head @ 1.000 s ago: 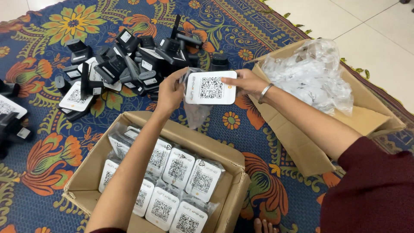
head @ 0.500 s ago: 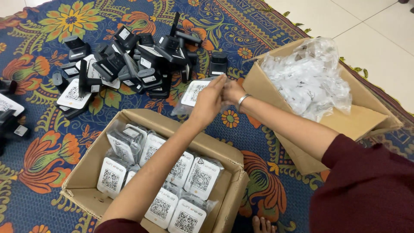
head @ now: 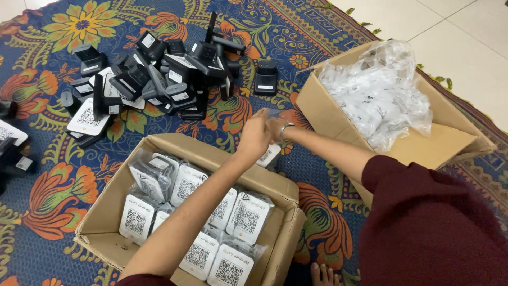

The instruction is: The person packs electronic devices into boxes using plastic bags and stickers.

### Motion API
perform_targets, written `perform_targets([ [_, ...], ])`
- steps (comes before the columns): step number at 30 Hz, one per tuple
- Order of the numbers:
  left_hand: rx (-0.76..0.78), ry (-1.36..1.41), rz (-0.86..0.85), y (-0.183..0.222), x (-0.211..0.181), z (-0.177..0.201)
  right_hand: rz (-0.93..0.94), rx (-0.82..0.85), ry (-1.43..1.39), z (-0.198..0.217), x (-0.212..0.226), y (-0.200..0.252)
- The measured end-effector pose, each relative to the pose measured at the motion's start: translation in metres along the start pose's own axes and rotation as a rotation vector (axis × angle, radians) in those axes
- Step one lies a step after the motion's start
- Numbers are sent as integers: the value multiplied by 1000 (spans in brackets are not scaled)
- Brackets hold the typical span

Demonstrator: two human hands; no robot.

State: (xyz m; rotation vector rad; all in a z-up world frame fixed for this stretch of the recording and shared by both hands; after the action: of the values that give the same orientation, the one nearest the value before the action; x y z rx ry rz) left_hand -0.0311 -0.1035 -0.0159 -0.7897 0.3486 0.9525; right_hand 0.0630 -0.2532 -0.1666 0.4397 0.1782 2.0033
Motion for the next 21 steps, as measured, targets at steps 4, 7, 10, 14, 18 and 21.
perform_targets([
  [4,87,-76,10,-3,-25,32,159,-57,-304,-12,-6,-5],
  [7,214,-204,-24,-9,-26,41,212,-33,-163,-11,-16,-13],
  [10,290,-420,-125,-14,-13,39,245,-11,-69,30,-4,11],
  [14,317,-523,-243,-20,13,32,204,51,28,113,32,87],
  [18,452,-675,-262,-17,32,13,272,-6,54,122,26,112],
  [21,482,-851,-250,-13,61,-16,247,29,111,131,28,128],
])
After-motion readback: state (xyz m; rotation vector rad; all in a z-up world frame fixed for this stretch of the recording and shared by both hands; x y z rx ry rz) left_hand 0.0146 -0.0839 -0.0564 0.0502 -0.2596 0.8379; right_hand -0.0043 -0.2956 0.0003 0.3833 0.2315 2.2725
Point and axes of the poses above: each hand's wrist, its own y-axis away from the middle knuckle, its own z-axis out of the back of the hand, x = y × z, the point moved 2 cm from there along -y, towards the middle knuckle, and after that the axes turned 4 degrees about -y, right-handed, at the moved point
